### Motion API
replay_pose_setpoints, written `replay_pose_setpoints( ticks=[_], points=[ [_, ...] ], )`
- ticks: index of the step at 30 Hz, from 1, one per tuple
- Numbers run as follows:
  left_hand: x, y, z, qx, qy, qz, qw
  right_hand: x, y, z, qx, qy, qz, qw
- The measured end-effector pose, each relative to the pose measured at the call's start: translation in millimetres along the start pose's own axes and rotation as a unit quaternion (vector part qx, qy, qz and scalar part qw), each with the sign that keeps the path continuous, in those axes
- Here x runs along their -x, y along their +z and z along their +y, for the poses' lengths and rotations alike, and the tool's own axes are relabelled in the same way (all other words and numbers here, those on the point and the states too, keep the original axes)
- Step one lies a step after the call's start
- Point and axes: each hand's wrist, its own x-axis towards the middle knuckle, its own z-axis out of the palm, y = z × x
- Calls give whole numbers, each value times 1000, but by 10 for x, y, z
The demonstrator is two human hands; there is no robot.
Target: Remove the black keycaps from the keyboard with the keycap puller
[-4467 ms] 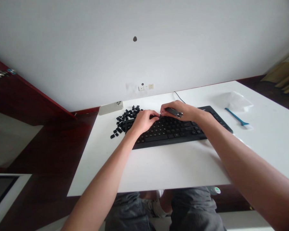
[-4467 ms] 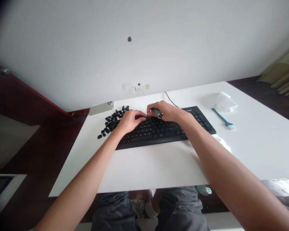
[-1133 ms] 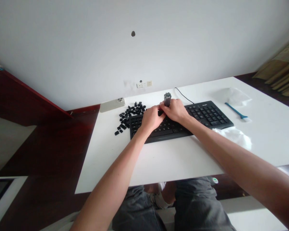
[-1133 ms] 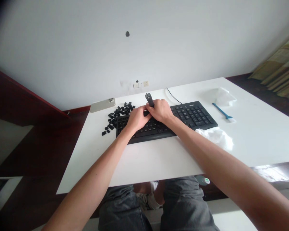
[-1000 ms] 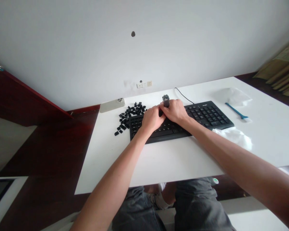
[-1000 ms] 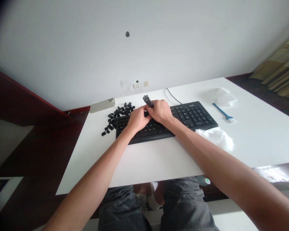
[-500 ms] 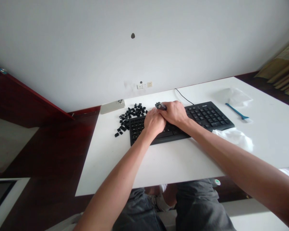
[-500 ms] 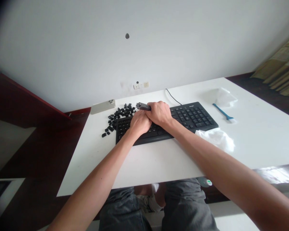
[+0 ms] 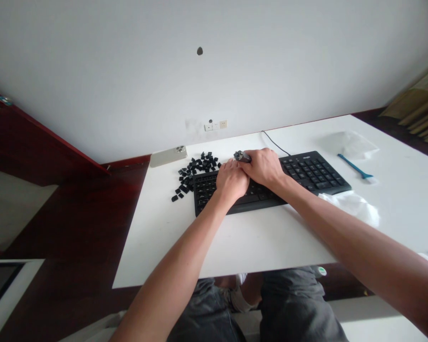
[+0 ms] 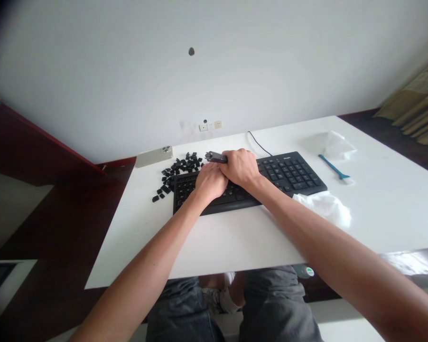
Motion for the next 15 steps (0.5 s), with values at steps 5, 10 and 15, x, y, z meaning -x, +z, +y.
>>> replay_pose_setpoints(
  ticks=[5,10,15],
  points=[
    [15,-42,33,9,-1,-5,1000,5,-7,20,-3,3,1,1000],
    [-3,-99,89,57,-55,-10,997,21,-232,-78,-40,29,85,995],
    [-19,-124,77,60,-52,-8,997,-4,-249,-58,-56,30,89,994]
  ],
)
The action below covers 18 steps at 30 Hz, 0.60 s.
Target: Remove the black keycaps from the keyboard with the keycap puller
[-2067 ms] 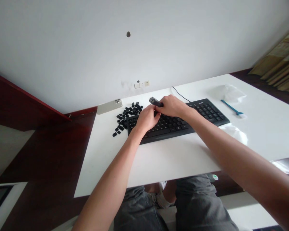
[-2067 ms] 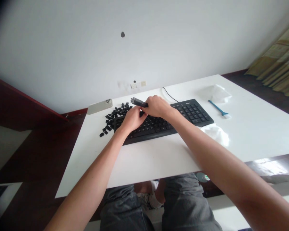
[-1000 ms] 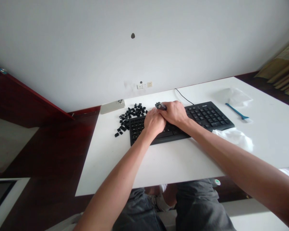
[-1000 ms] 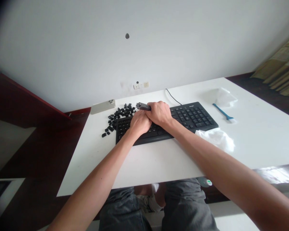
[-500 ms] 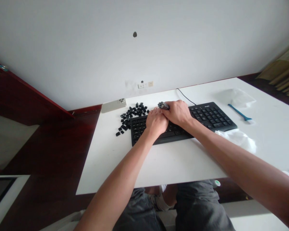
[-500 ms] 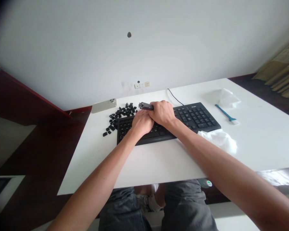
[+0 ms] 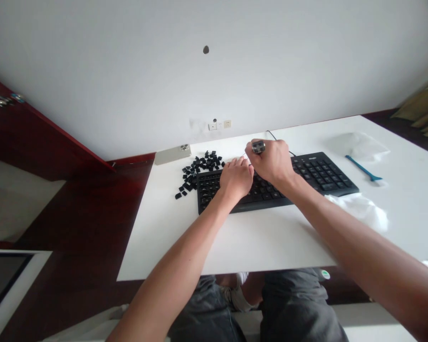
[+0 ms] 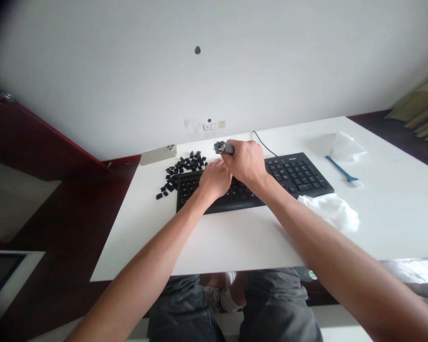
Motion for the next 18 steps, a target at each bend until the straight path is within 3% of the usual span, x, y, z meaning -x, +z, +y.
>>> replay_pose_setpoints(
  ticks=[6,9,12,18],
  points=[
    [-13,-70,-98,27,13,9,999,-98,150,276,-14,32,15,999],
    [-33,-181,-226,33,-21,35,999,-118,157,291,-24,40,-17,999],
    [-56,-318,-441,-26,-79,87,993,-108,150,259,-23,33,-61,997],
    [-38,-426,-762,-55,-151,56,985,-81,153,242,-35,-1,-87,996]
  ],
)
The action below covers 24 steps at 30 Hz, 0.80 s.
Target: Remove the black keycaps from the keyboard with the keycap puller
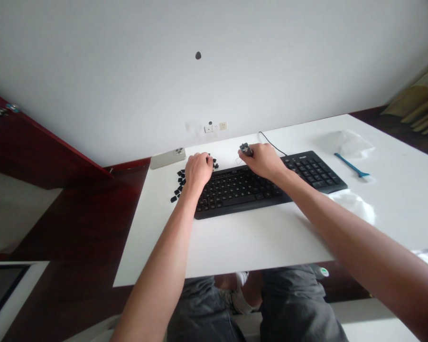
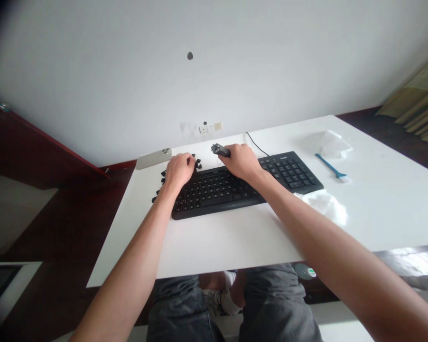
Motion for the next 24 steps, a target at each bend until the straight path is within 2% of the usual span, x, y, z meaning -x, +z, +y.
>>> replay_pose_setpoints(
  ticks=[3,6,9,11,13,15,24],
  points=[
    [18,11,-7,-2,-11,-11,1000,-5,-2,13,2,-17,-11,1000],
    [34,-6,41,5,-3,13,1000,-8,-24,6,21,-12,-34,999],
    [43,-41,113,71,87,10,994,5,-45,-29,39,0,-58,998],
    [50,-54,161,119,151,-31,981,17,-47,-55,38,2,-68,997],
    [57,-50,196,143,184,-71,970,26,-41,-72,36,5,-74,997],
    [63,-35,213,152,195,-87,965,29,-34,-80,39,10,-79,996],
    [96,-46,269,159,205,-97,961,23,-31,-97,22,46,-91,995]
  ],
)
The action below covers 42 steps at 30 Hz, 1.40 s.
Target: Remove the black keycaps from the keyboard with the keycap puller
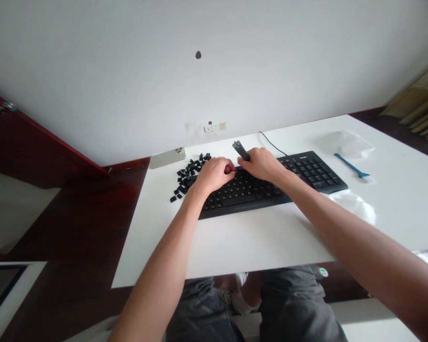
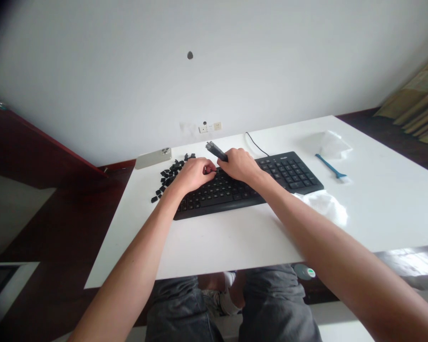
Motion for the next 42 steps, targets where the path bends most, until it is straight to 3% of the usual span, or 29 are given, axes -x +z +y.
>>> replay_pose_setpoints(
  ticks=[8,14,21,26,33,39,42],
  points=[
    [-2,9,10,-12,-6,-8,1000,-11,-93,48,-94,6,-89,992],
    [-1,26,-6,-7,1,2,1000,-9,-99,63,-116,-21,-117,986],
    [9,14,-13,26,-4,4,1000,-46,-100,151,-190,-5,-178,966],
    [2,21,-29,26,-3,-1,1000,-10,-95,83,-138,-8,-111,984],
    [-9,32,-11,4,-6,-5,1000,-10,-87,91,-105,-45,-114,987],
    [-31,38,-24,-3,-21,-13,1000,-4,-38,60,-106,-31,-87,990],
    [-37,50,-54,-4,-11,-12,1000,23,-27,28,-48,-23,-61,997]
  ],
)
